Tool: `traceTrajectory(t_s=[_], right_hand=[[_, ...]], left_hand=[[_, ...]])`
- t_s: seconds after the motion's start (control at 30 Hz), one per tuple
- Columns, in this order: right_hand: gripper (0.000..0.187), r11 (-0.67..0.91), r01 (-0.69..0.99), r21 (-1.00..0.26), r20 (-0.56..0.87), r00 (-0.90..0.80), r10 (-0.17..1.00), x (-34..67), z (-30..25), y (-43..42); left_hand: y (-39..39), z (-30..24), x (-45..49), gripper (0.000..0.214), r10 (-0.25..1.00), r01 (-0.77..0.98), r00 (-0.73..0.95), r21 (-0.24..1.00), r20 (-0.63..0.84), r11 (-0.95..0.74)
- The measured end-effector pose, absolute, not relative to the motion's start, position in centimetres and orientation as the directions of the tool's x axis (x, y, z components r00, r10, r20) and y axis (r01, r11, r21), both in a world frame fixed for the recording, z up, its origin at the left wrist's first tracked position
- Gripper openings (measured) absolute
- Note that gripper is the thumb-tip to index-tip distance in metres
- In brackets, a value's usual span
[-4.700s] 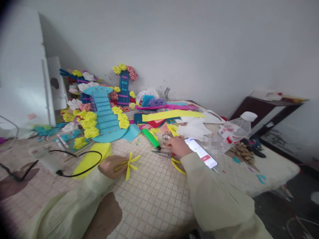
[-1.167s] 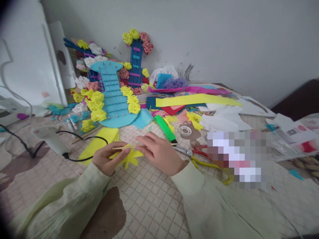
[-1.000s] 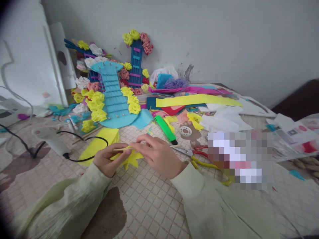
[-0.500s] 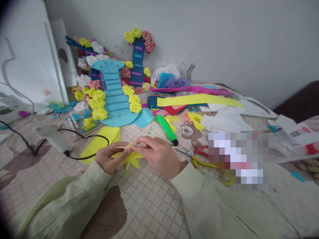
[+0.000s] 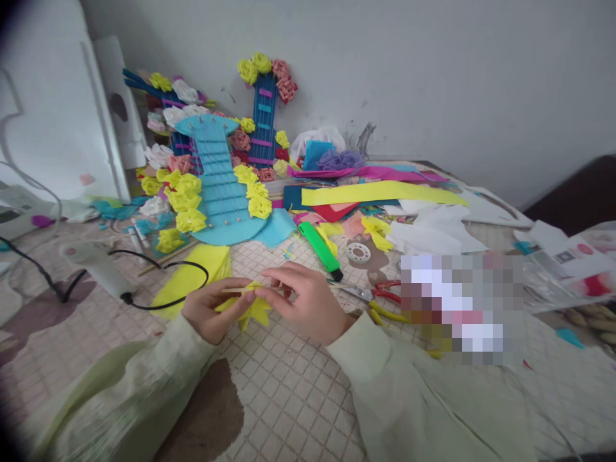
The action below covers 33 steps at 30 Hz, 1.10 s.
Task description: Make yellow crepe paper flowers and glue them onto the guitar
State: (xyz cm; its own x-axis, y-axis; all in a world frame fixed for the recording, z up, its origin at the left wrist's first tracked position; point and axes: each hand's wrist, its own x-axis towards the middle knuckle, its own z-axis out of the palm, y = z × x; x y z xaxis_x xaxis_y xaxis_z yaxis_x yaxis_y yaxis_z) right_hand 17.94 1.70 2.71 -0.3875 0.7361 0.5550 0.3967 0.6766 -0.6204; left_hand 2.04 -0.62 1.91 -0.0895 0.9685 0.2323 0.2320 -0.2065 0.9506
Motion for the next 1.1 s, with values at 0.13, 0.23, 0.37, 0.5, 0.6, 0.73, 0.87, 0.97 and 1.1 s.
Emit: traceTrajectory(t_s=[0.13, 0.23, 0.37, 0.5, 0.6, 0.73, 0.87, 0.97, 1.1], right_hand=[[0.021, 0.647, 0.426, -0.632, 0.534, -0.366, 0.762, 17.9, 2.7, 1.7], [0.02, 0.664, 0.444, -0.601, 0.559, -0.361, 0.747, 17.9, 2.6, 1.7], [0.018, 0.69, 0.486, -0.536, 0.593, -0.365, 0.717, 17.9, 2.5, 1.7], [0.014, 0.696, 0.508, -0.508, 0.616, -0.351, 0.705, 17.7, 2.6, 1.5], [0.012, 0.665, 0.501, -0.553, 0.581, -0.341, 0.739, 17.5, 2.8, 1.4], [0.014, 0.619, 0.493, -0.611, 0.519, -0.34, 0.784, 17.5, 3.0, 1.4], [0.016, 0.605, 0.469, -0.643, 0.487, -0.359, 0.796, 17.6, 3.0, 1.4], [0.017, 0.588, 0.463, -0.663, 0.46, -0.367, 0.808, 17.7, 3.0, 1.4], [0.019, 0.567, 0.498, -0.656, 0.445, -0.352, 0.823, 17.7, 2.7, 1.6]], left_hand=[[-0.7, 1.7, 2.2, 0.013, 0.961, 0.248, -0.06, 0.937, 0.268, -0.246], [-0.7, 1.4, 2.1, 0.022, 0.971, 0.225, -0.071, 0.952, 0.228, -0.207], [-0.7, 1.1, 2.0, 0.042, 0.986, 0.203, -0.054, 0.969, 0.157, -0.143], [-0.7, 1.2, 2.0, 0.052, 0.985, 0.146, -0.049, 0.977, 0.165, -0.156], [-0.6, 1.2, 2.1, 0.051, 0.983, 0.121, -0.055, 0.979, 0.172, -0.165], [-0.5, 0.9, 2.0, 0.045, 0.984, 0.114, -0.054, 0.98, 0.168, -0.161], [-0.3, 1.0, 1.8, 0.043, 0.984, 0.089, -0.052, 0.982, 0.171, -0.166], [-0.3, 1.2, 1.8, 0.044, 0.989, 0.042, -0.056, 0.99, 0.137, -0.134], [-0.4, 1.3, 1.8, 0.046, 0.995, -0.007, -0.047, 0.997, 0.083, -0.083]])
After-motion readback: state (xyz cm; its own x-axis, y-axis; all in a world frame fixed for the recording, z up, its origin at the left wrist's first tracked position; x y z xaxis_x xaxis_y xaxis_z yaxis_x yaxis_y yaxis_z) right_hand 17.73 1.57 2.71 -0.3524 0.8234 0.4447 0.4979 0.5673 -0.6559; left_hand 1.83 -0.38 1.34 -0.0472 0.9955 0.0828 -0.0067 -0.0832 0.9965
